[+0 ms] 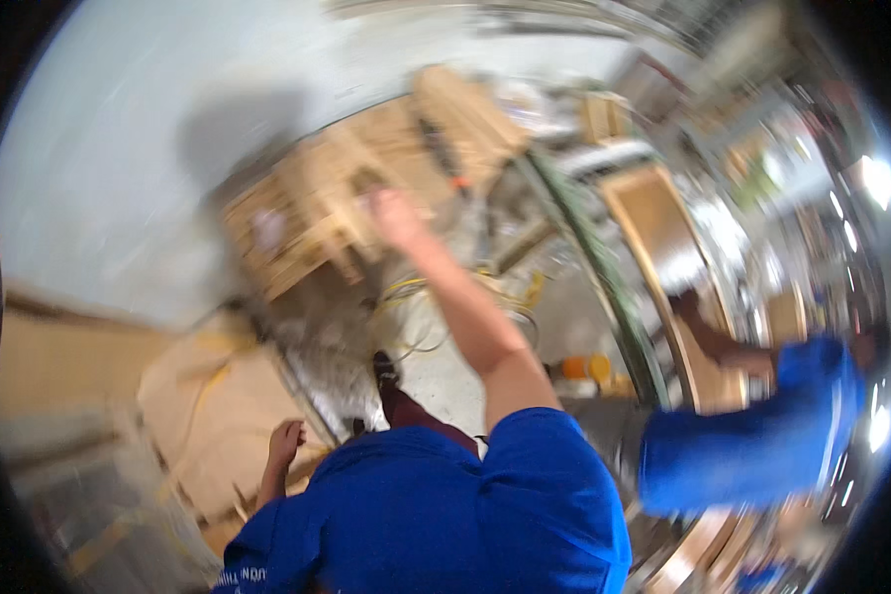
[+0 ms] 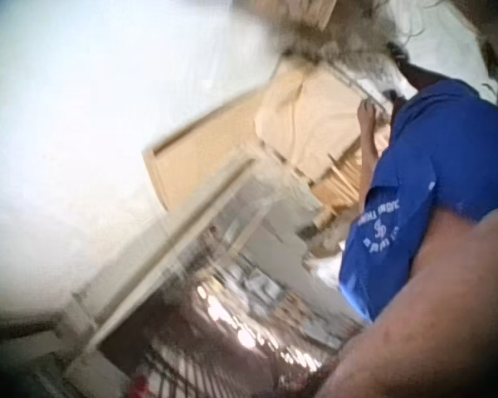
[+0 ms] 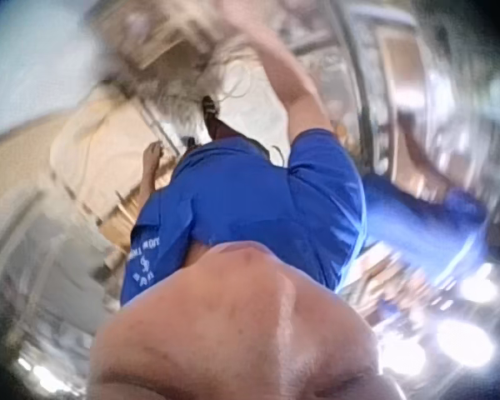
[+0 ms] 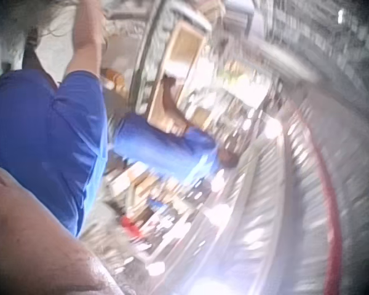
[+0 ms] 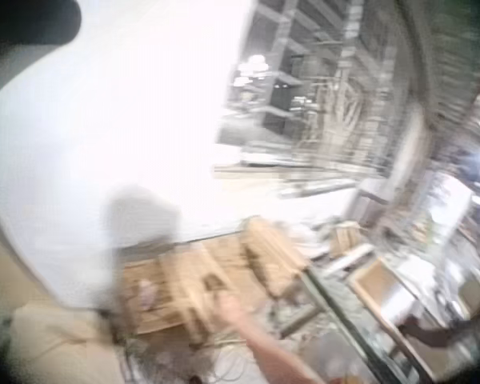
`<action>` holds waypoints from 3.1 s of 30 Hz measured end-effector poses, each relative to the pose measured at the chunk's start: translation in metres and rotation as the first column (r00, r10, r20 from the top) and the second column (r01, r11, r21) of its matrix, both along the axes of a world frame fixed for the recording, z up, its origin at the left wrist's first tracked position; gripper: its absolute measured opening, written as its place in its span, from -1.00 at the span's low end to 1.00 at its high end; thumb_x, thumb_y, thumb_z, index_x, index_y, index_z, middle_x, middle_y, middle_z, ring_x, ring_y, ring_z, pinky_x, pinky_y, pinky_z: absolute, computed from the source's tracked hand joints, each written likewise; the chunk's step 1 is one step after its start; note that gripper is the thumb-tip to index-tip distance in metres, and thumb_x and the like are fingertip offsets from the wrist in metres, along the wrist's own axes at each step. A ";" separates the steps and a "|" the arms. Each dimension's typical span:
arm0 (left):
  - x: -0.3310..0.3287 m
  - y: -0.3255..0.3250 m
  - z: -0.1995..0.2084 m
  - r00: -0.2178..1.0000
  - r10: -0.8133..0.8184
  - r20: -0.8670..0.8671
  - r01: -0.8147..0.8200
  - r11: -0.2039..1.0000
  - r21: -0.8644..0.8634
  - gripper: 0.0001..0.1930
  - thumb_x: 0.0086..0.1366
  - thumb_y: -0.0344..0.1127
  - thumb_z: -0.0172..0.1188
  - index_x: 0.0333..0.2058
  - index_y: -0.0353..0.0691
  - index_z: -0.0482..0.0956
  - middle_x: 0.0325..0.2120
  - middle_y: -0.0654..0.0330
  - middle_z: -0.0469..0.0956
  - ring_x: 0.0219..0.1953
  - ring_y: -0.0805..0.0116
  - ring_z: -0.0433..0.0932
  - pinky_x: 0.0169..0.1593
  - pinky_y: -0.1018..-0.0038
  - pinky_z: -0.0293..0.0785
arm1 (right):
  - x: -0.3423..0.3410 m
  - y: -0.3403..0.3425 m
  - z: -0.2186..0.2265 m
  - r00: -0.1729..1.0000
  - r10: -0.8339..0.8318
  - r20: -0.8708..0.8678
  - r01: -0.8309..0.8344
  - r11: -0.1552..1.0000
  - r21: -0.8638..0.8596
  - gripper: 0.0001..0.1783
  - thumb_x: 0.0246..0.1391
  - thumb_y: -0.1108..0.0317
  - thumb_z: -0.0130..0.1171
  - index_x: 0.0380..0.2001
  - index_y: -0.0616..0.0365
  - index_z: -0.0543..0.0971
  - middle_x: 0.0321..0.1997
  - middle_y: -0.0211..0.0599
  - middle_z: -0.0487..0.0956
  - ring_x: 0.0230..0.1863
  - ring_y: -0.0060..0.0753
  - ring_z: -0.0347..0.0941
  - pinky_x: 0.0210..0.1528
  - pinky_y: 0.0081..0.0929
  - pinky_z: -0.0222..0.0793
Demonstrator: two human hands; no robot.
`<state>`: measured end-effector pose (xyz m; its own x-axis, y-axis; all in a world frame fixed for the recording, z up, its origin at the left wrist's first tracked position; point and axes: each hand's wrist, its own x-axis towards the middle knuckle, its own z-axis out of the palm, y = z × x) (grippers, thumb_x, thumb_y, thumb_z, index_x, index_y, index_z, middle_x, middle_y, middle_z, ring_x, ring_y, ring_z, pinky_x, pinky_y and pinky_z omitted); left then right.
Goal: The person wipes the edges and surfaces of wooden furniture components using a white cloth. They handle several small wooden strips and larger curved panels, rubbing them individually before placing them on a roller conveyor or stacking them.
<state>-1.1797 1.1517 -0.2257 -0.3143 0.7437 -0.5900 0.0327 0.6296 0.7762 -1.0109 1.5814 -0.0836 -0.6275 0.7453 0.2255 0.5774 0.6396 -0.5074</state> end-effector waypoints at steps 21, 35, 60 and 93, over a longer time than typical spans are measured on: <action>0.527 -0.074 0.172 -0.159 -0.858 -0.488 0.606 -0.475 0.638 -0.82 0.24 -0.32 0.01 -0.33 -0.35 0.41 -0.46 0.05 0.45 -0.42 0.16 0.45 -0.32 0.35 0.36 | 0.438 -0.639 0.039 -0.365 -0.419 -0.831 0.163 0.850 -0.501 -0.39 0.16 0.24 -0.04 0.23 0.15 0.08 0.15 -0.21 0.33 0.11 -0.41 0.27 0.16 -0.43 0.12; 0.850 -0.406 0.201 -0.391 -0.640 -0.662 0.140 -0.752 0.644 -0.82 0.23 -0.31 -0.05 -0.29 -0.29 0.42 -0.58 0.03 0.47 -0.49 0.01 0.45 -0.36 0.20 0.32 | 0.641 -0.968 0.040 -0.650 -0.162 -0.743 0.734 0.121 -0.668 -0.70 0.19 0.28 -0.06 -0.12 0.24 0.47 -0.15 -0.36 0.52 -0.09 -0.56 0.39 -0.02 -0.51 0.30; 1.311 -0.973 0.238 -0.932 0.318 -0.177 -0.353 -0.671 0.652 -0.66 0.36 -0.20 -0.21 -0.07 -0.33 0.33 -0.33 0.07 0.50 -0.25 0.30 0.48 -0.13 0.40 0.36 | 1.021 -1.480 0.070 -0.407 0.523 -0.749 0.710 -0.335 -0.620 -0.71 0.15 0.39 -0.11 -0.12 0.30 0.45 -0.06 -0.20 0.47 -0.09 -0.42 0.41 -0.04 -0.49 0.34; 1.764 -1.834 0.208 -0.780 0.476 0.407 -0.057 -0.701 0.711 -0.66 0.34 -0.08 -0.11 -0.25 -0.25 0.47 -0.47 0.28 0.46 -0.38 0.54 0.37 -0.25 0.58 0.32 | 1.466 -2.311 0.071 -0.528 0.462 -0.712 0.390 -0.613 -0.687 -0.67 0.13 0.41 -0.09 -0.08 0.37 0.43 -0.06 -0.17 0.50 -0.25 -0.56 0.39 -0.19 -0.62 0.30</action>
<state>0.5843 -0.6826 -0.0177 -0.1657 -0.9842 0.0626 0.4226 -0.0134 0.9062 0.4556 -0.7292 -0.0129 0.4526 -0.8911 -0.0327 0.3271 0.2000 -0.9236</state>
